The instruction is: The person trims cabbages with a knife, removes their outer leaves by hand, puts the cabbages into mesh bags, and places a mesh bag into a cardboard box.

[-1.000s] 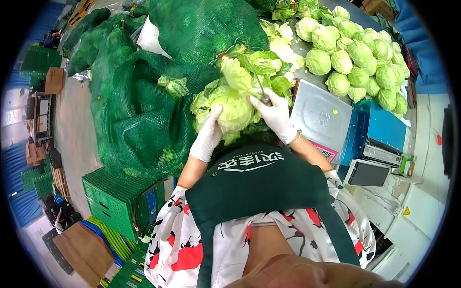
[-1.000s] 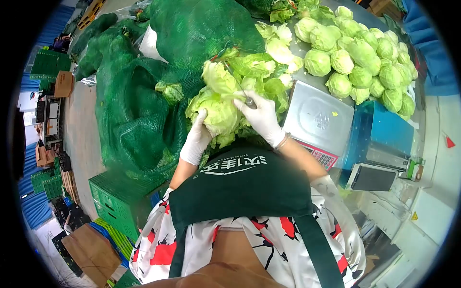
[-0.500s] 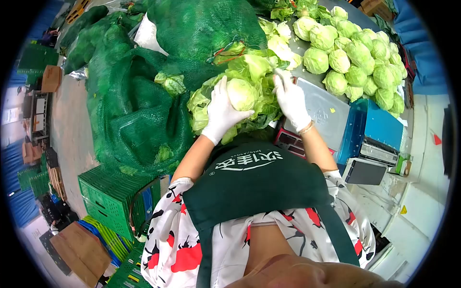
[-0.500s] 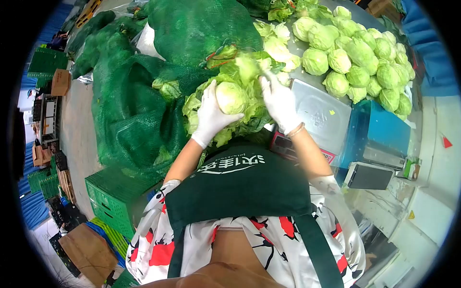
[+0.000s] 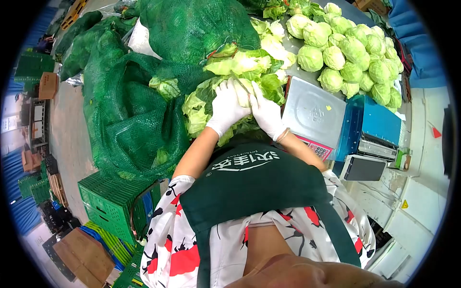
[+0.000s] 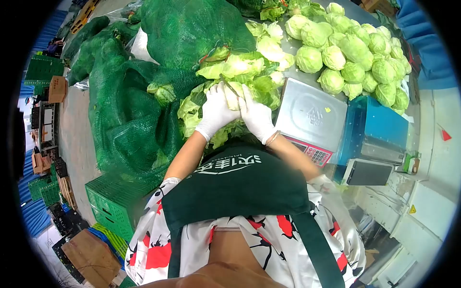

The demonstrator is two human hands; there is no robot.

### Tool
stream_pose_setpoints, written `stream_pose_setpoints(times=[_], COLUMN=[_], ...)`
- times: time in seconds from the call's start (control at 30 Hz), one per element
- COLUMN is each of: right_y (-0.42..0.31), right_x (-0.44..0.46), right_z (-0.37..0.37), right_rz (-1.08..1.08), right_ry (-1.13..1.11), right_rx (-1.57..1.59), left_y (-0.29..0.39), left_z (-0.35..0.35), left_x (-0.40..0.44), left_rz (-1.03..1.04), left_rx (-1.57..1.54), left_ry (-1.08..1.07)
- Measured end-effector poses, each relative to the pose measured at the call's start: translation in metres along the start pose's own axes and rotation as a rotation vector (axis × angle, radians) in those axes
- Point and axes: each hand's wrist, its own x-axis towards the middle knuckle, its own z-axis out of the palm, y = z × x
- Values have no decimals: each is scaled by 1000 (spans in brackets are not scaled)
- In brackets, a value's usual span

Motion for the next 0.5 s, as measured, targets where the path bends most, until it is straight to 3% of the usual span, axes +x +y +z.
stream_pose_setpoints(times=[0.13,0.2,0.27,0.33,0.37,0.5], right_y=[23,70,111,79,76,18], right_x=[13,34,37,39,39,40], right_z=[7,16,40,-3,-5,-63], right_rz=[48,320,114,353,313,51], right_ry=[146,-5,95,-208,-170,-107], right_rx=[218,146,194,466,401,259], left_y=[-5,-11,-17,-24,-36,-39], left_z=[-1,1,2,5,13,10], left_x=[0,-13,-15,-23,-21,-20], left_rz=[10,-13,-93,-234,-361,-431], left_rx=[-8,-48,-163,-357,-497,-486], left_ry=[-41,-43,-21,-3,-72,-93])
